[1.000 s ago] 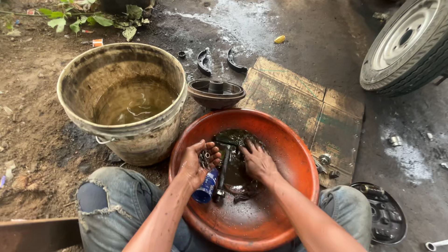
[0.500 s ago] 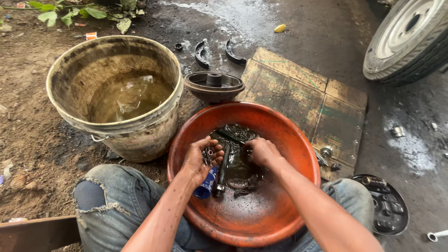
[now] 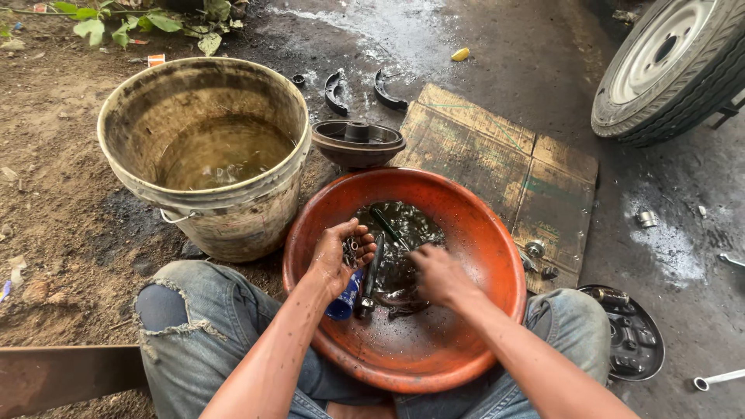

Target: The person sits on the ground and scrubs various greasy mechanical parts in a red basin filled with dark liquid. They use a blue bottle to apply liquid to the parts and scrub them by hand, then place the cleaned parts on a nearby cardboard sheet.

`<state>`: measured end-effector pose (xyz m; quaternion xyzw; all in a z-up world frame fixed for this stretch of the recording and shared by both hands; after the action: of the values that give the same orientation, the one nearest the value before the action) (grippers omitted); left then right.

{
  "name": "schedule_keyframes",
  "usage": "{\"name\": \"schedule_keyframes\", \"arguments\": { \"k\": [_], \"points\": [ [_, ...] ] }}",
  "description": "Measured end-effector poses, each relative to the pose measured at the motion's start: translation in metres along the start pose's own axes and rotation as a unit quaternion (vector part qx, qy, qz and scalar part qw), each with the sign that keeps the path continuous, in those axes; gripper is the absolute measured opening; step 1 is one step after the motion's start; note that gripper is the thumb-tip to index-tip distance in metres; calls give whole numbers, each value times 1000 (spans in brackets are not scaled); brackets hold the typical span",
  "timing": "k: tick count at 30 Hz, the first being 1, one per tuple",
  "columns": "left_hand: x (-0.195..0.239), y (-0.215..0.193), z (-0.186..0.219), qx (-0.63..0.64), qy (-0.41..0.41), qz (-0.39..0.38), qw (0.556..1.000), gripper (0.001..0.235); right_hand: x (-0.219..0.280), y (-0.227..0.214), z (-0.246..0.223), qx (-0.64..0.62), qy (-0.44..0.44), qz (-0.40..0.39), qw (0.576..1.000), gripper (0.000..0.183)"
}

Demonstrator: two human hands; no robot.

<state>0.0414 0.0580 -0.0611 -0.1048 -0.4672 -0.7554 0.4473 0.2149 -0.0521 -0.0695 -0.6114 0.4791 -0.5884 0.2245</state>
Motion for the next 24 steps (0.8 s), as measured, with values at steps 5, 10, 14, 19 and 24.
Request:
{"name": "schedule_keyframes", "arguments": {
  "k": [5,10,14,19,24],
  "points": [
    [0,-2,0,1,-4,9,1000,26,-36,25,-27,82,-33,-18,996,76],
    [3,-8,-3,9,-19,18,1000,25,-71,21,-15,120,13,2,993,84],
    [-1,-6,-2,7,-21,24,999,25,-90,11,-25,85,-33,74,993,63],
    [-2,-10,2,10,-23,22,999,25,-100,16,-38,5,-59,110,992,26],
    [-6,-9,5,27,-20,24,999,25,-78,0,-30,-50,-143,207,967,27]
  ]
}}
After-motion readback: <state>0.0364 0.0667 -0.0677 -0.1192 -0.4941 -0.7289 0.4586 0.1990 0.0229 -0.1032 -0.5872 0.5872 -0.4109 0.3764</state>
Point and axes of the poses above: each hand's wrist, its own x-axis away from the middle knuckle, its own y-axis out of the palm, z = x × y, the point moved 7 cm from there along -x, towards the middle knuckle, and after that the axes turned 3 degrees about -z, right-handed, at the moved point
